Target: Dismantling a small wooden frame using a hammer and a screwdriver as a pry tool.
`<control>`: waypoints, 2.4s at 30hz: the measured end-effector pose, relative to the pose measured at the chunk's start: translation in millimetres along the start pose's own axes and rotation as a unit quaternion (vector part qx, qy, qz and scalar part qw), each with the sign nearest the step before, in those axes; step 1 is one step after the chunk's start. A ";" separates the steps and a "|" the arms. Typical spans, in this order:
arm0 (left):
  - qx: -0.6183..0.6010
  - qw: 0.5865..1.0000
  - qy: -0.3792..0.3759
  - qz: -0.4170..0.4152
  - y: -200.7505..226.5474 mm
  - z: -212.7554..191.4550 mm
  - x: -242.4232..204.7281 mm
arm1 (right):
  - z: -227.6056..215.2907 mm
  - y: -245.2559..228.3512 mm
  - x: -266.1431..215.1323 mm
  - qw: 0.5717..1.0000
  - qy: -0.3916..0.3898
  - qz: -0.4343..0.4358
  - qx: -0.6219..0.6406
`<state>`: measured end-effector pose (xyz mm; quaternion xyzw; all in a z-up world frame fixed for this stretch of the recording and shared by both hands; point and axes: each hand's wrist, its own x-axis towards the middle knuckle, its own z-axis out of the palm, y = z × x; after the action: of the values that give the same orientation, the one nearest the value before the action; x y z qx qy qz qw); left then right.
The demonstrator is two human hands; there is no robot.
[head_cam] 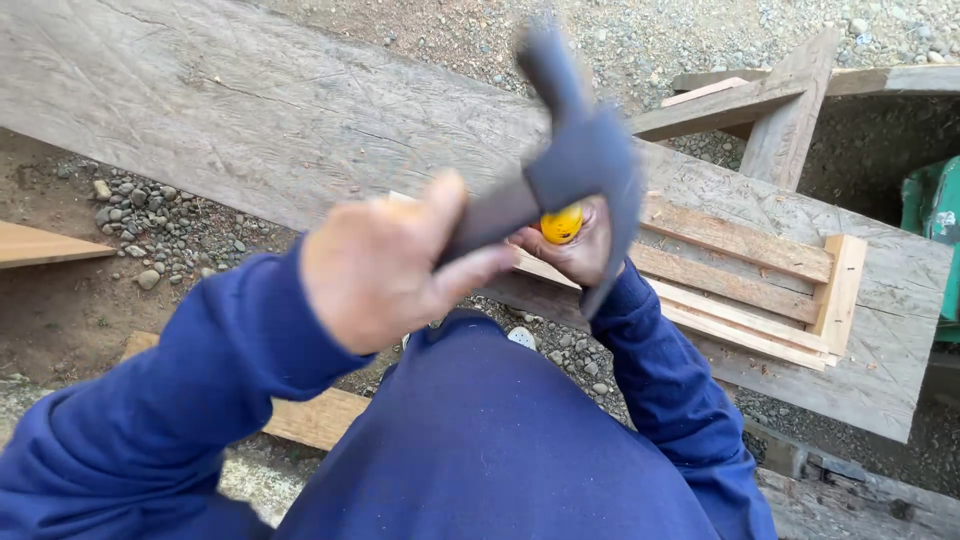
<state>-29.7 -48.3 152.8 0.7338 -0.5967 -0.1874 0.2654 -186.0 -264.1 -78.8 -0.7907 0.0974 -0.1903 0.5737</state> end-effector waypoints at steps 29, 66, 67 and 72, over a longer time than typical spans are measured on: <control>0.005 0.999 -0.032 -0.020 5.9 13.5 -2.7 | -1.4 19.2 -16.5 0.997 0.033 0.024 -0.063; -0.087 0.985 0.143 0.049 9.6 -21.0 -22.6 | 3.3 1.6 -5.1 0.997 0.005 0.009 0.073; -0.088 0.985 0.142 0.048 4.8 -11.4 -20.6 | 4.5 -4.7 -3.8 0.997 0.005 0.010 0.073; -0.049 0.998 0.033 -0.021 -33.1 44.2 -19.7 | 7.5 -14.7 -3.3 0.999 0.019 -0.029 0.029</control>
<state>-34.5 -31.6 96.8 0.7379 -0.5626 -0.1974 0.3162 -186.8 -251.6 -67.5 -0.7722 0.0800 -0.2249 0.5888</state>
